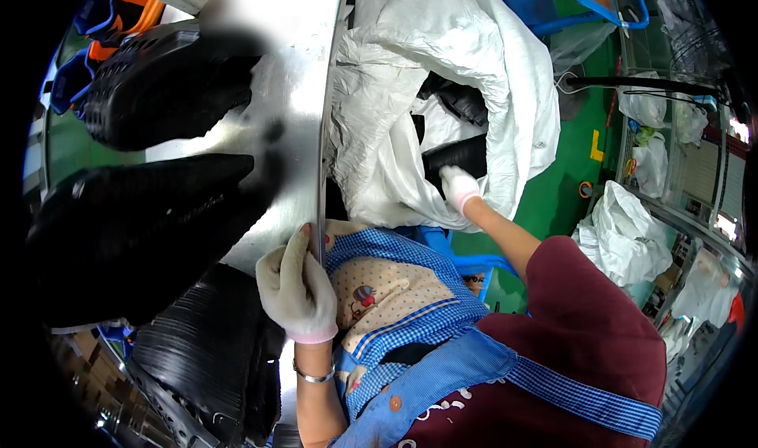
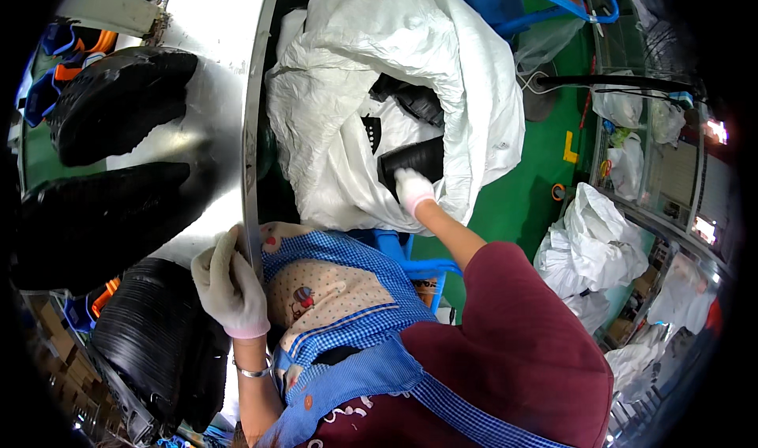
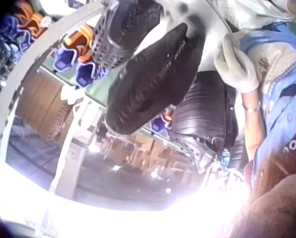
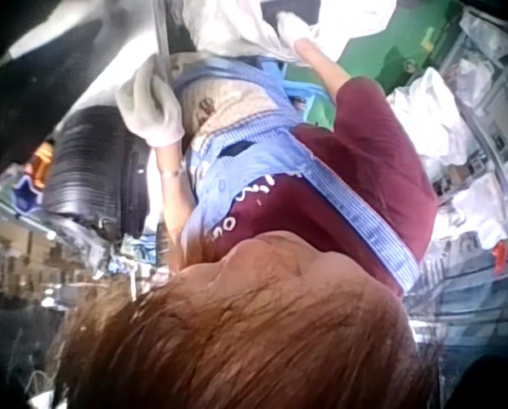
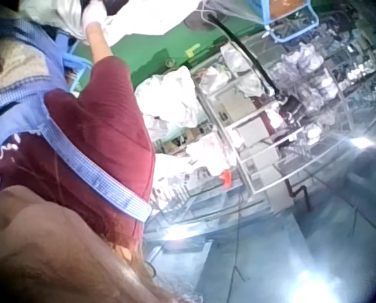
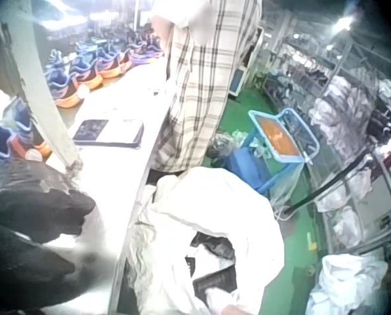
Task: The person inserts black plastic shoe inserts into blue and orange slip-on shoes on a factory assembly line. They repeatedly pick up inserts from a white sack and place them into the shoes arranged on a green conveyor belt.
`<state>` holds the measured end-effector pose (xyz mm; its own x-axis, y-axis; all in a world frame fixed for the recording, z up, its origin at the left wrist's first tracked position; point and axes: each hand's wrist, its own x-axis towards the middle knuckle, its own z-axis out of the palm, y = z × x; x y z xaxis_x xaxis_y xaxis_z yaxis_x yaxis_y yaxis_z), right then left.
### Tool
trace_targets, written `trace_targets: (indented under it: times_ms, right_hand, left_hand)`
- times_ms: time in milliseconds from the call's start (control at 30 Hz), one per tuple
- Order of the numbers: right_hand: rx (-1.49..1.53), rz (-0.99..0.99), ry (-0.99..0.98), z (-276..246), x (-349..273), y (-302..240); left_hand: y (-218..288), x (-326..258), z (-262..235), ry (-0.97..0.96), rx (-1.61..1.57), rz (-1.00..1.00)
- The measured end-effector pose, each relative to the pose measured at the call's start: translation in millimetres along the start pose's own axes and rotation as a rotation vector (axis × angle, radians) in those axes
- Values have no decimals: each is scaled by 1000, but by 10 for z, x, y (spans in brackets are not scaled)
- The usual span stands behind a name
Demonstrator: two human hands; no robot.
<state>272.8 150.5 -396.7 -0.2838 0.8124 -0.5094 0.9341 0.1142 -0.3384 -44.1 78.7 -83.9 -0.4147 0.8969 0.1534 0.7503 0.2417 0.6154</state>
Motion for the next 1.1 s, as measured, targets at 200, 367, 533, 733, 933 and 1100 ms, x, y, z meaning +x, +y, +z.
trace_targets:
  times_ms: [200,367,533,733,933,1100]
  right_hand:
    - [-346,-6,-8,-1,501,-359]
    - [-555,162,-259,122,913,-383]
    - [-579,-49,-198,-79,767,-492]
    - [-166,-137,-157,-280,602,-413]
    - [-165,68,-218,-4,625,-508]
    - [-342,-46,-409,-13,797,-819]
  left_hand:
    - [25,40,-6,1,58,19]
    - [53,67,-3,-40,32,5]
    - [53,46,-54,-75,61,-23]
    - [42,62,-17,-12,50,1]
    - [24,91,6,27,35,17]
    - [39,97,-11,31,14,-12]
